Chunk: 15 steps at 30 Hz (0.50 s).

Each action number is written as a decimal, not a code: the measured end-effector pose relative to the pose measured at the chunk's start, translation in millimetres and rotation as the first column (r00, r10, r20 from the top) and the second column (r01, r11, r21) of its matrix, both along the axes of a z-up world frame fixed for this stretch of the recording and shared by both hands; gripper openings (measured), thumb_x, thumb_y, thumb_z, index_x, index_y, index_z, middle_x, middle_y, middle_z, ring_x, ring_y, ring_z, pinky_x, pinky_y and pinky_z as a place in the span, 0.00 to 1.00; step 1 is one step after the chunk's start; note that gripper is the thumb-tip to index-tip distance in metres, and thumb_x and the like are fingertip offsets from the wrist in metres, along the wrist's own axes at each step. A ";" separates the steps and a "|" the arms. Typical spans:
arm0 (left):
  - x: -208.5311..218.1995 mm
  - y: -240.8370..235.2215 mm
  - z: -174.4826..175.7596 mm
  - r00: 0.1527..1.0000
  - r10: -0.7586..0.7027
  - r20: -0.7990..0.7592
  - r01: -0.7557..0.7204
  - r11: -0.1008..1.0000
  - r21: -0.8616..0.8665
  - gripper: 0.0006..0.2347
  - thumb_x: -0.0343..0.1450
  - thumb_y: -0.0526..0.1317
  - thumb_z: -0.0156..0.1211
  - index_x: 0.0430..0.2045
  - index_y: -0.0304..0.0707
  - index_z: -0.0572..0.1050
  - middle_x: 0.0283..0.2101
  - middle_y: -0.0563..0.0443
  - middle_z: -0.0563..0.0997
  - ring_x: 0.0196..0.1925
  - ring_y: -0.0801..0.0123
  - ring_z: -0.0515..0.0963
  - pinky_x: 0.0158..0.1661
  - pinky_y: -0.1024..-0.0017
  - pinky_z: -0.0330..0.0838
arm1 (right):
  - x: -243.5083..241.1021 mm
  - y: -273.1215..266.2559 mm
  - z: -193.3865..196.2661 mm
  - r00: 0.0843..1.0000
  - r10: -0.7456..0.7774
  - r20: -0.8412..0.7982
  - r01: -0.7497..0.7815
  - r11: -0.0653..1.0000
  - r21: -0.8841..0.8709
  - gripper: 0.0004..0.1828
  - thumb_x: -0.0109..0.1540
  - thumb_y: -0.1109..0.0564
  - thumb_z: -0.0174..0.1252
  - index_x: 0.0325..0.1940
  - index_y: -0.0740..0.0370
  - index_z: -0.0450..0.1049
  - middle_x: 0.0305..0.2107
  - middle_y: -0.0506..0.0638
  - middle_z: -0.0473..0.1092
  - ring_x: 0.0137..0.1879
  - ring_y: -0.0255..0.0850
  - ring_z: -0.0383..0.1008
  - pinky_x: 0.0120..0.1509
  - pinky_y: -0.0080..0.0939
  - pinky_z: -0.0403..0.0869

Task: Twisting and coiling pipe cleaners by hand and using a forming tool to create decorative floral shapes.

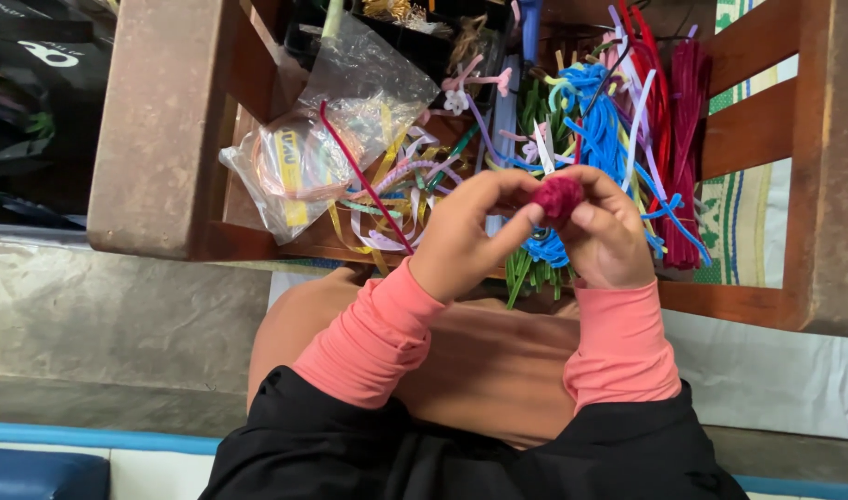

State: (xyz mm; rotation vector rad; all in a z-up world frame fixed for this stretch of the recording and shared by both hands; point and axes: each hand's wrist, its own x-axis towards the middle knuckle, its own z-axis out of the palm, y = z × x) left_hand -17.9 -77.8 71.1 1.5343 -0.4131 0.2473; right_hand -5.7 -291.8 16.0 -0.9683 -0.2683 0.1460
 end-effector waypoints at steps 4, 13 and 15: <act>8.6 0.5 -23.8 0.965 -0.126 -0.231 0.058 0.958 -0.280 0.10 0.73 0.35 0.64 0.47 0.33 0.76 0.39 0.50 0.79 0.41 0.72 0.81 0.42 0.71 0.82 | 9.7 17.6 2.9 0.979 -0.137 -0.148 0.121 0.987 -0.108 0.22 0.64 0.62 0.55 0.62 0.73 0.66 0.45 0.62 0.73 0.49 0.48 0.80 0.54 0.48 0.82; 15.2 12.1 -20.9 0.889 -0.312 -0.334 0.101 0.846 -0.523 0.11 0.74 0.34 0.63 0.49 0.32 0.74 0.39 0.54 0.76 0.43 0.78 0.80 0.43 0.76 0.82 | 24.7 88.5 -10.1 0.969 -0.234 -0.079 -0.033 0.194 -0.980 0.19 0.57 0.58 0.59 0.53 0.58 0.72 0.42 0.53 0.78 0.52 0.51 0.78 0.59 0.51 0.74; 16.6 12.6 -24.6 0.887 -0.289 -0.361 0.089 0.873 -0.480 0.12 0.73 0.34 0.66 0.48 0.30 0.75 0.37 0.51 0.77 0.42 0.75 0.81 0.42 0.75 0.83 | 23.2 91.2 -15.0 0.932 -0.347 -0.103 0.034 0.368 -0.929 0.20 0.60 0.60 0.58 0.55 0.72 0.75 0.43 0.65 0.78 0.52 0.59 0.78 0.60 0.52 0.74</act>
